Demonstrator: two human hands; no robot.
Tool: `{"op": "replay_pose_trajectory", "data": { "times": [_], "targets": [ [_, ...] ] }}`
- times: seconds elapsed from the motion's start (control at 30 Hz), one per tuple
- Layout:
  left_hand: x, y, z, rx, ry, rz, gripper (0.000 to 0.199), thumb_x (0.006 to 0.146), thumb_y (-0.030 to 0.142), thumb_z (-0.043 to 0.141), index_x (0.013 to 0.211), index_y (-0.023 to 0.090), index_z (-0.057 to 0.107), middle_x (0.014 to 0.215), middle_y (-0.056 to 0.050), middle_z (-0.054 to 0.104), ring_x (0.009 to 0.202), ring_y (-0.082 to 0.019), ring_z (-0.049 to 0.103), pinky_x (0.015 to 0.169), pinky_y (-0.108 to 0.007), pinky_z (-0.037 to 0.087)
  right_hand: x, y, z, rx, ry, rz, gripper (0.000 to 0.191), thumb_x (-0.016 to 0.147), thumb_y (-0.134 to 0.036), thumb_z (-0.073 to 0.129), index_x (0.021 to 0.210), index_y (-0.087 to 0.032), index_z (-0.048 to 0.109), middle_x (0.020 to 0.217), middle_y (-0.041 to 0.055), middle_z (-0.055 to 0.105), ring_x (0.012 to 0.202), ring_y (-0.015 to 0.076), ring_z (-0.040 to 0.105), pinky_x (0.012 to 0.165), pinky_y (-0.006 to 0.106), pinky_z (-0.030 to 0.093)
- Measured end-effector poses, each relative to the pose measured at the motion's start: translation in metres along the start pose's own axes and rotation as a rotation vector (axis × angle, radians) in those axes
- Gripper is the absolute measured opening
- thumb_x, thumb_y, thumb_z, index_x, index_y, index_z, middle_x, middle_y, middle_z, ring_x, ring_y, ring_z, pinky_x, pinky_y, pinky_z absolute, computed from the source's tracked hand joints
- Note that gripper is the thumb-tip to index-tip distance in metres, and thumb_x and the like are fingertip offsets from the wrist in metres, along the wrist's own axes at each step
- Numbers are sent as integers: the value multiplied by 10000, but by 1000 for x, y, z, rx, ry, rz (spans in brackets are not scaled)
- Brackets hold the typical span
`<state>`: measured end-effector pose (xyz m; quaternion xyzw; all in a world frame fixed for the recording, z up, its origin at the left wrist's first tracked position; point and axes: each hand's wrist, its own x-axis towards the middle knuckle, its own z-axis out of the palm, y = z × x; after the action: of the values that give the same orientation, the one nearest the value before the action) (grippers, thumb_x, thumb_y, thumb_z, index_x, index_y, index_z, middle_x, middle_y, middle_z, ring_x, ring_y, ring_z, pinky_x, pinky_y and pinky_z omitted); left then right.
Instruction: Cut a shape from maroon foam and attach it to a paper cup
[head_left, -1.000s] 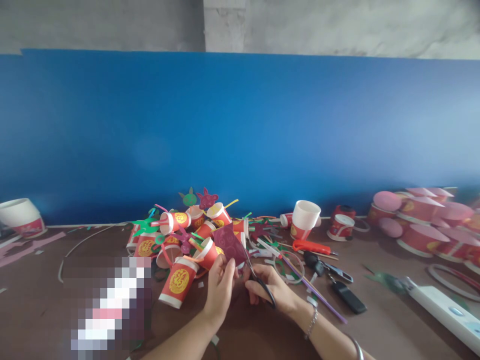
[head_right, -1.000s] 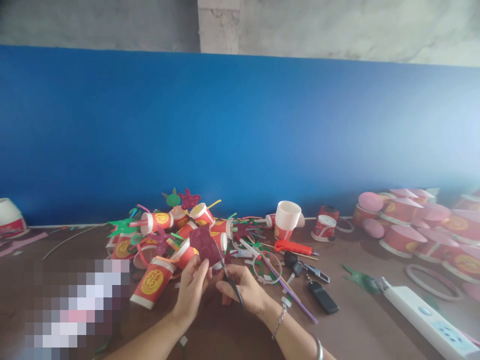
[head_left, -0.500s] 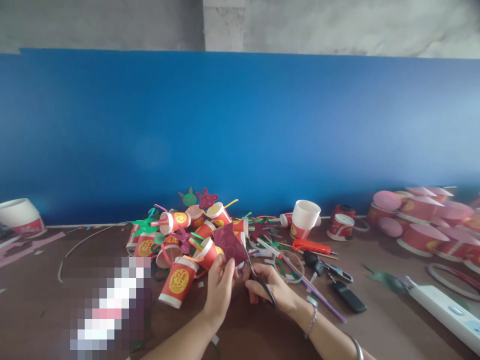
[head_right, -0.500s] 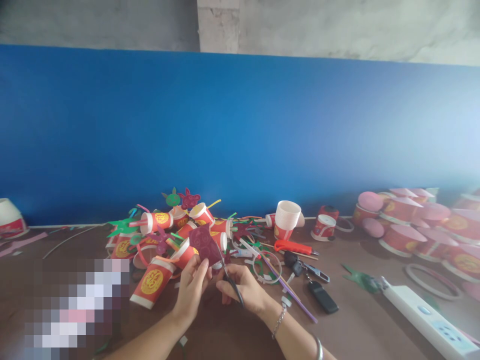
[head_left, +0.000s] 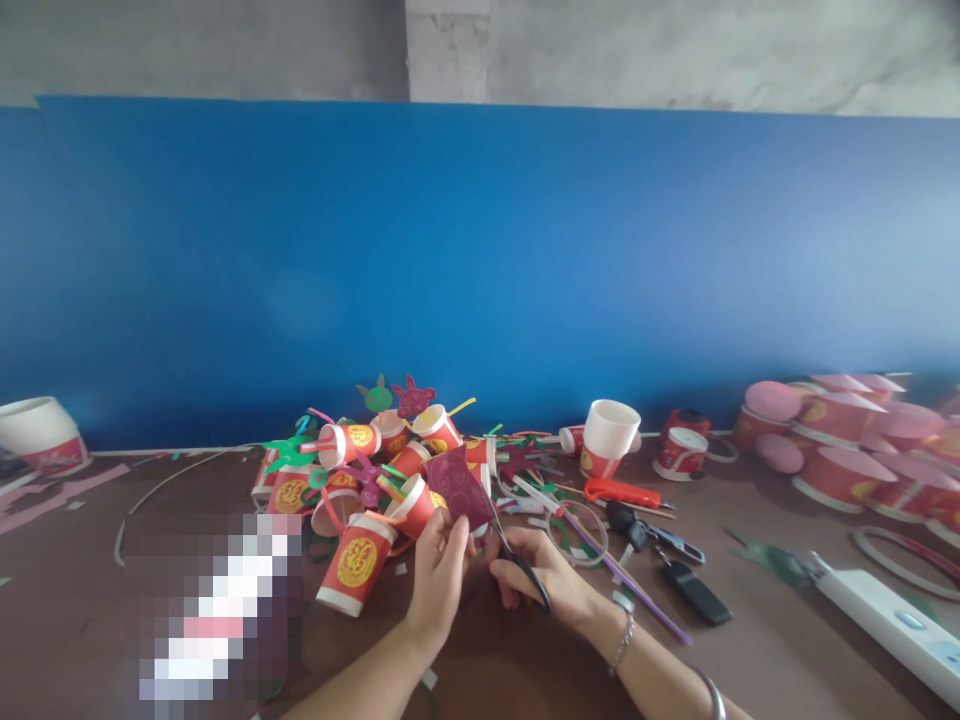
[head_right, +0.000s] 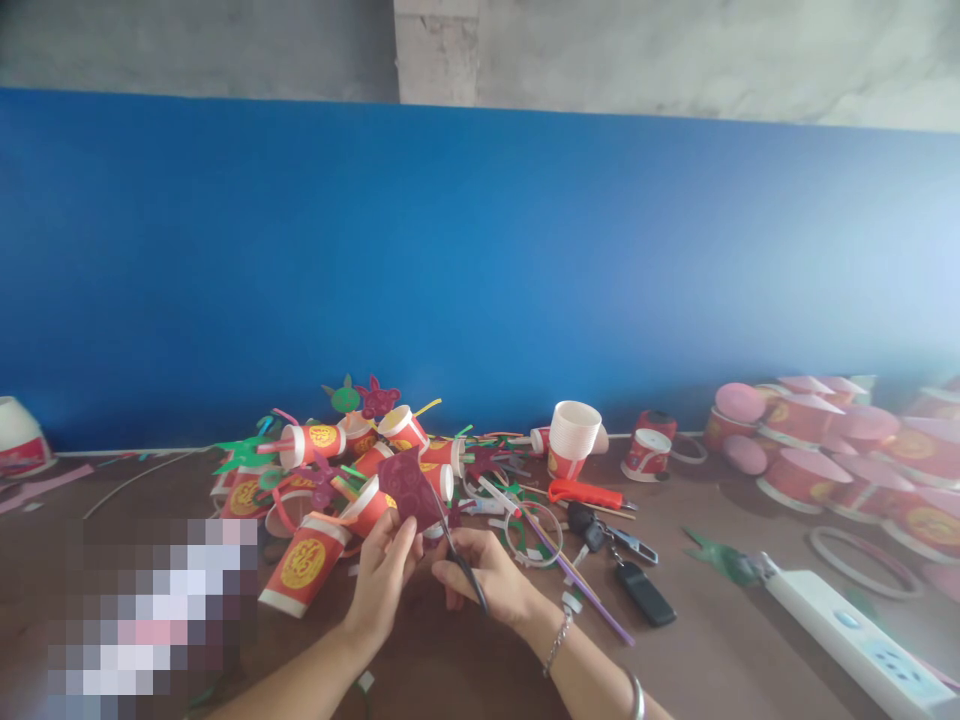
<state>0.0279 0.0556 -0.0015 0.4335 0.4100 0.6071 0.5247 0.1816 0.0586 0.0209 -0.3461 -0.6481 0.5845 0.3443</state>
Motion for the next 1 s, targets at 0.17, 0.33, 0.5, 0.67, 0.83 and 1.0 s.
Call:
{"op": "replay_pose_trajectory", "data": {
  "times": [0.17,0.33,0.5,0.67,0.83,1.0],
  "targets": [
    [1,1,1,24,17,-22,370,783,479,583,635,185,415,538,71,392,482,-70,353,476,-182,314,0,0,-1,-8,2,-25,309,772,-436,635,730,-142,553,472,-31,543,405,73,444,431,185,323],
    [0,4,3,54,3,-44,409,768,526,573,607,183,418,504,80,371,430,-59,290,429,-189,253,0,2,-1,-12,9,-15,329,772,-462,626,710,-151,542,453,-41,521,384,67,418,409,183,302],
    [1,4,3,83,-18,-29,424,775,539,558,598,182,412,499,77,371,438,-63,300,433,-191,247,0,3,-2,-8,16,1,331,773,-460,627,717,-146,537,446,-42,517,368,56,402,385,171,279],
    [2,1,2,84,-26,-51,411,786,529,550,616,183,407,531,66,385,475,-73,330,455,-190,263,1,6,-1,-21,24,3,314,787,-437,620,706,-144,538,438,-43,518,368,59,417,387,168,280],
    [2,-1,2,83,-80,-46,411,792,528,540,613,183,405,532,63,377,475,-75,326,454,-192,256,1,4,0,-2,25,-4,308,764,-438,637,759,-138,565,481,-27,564,410,81,477,428,185,337],
    [2,1,3,75,-107,-35,415,793,528,538,608,183,398,538,58,375,488,-78,331,467,-197,263,2,6,0,2,42,-10,287,754,-408,661,730,-141,559,457,-37,542,392,74,452,412,181,322]
  ]
}}
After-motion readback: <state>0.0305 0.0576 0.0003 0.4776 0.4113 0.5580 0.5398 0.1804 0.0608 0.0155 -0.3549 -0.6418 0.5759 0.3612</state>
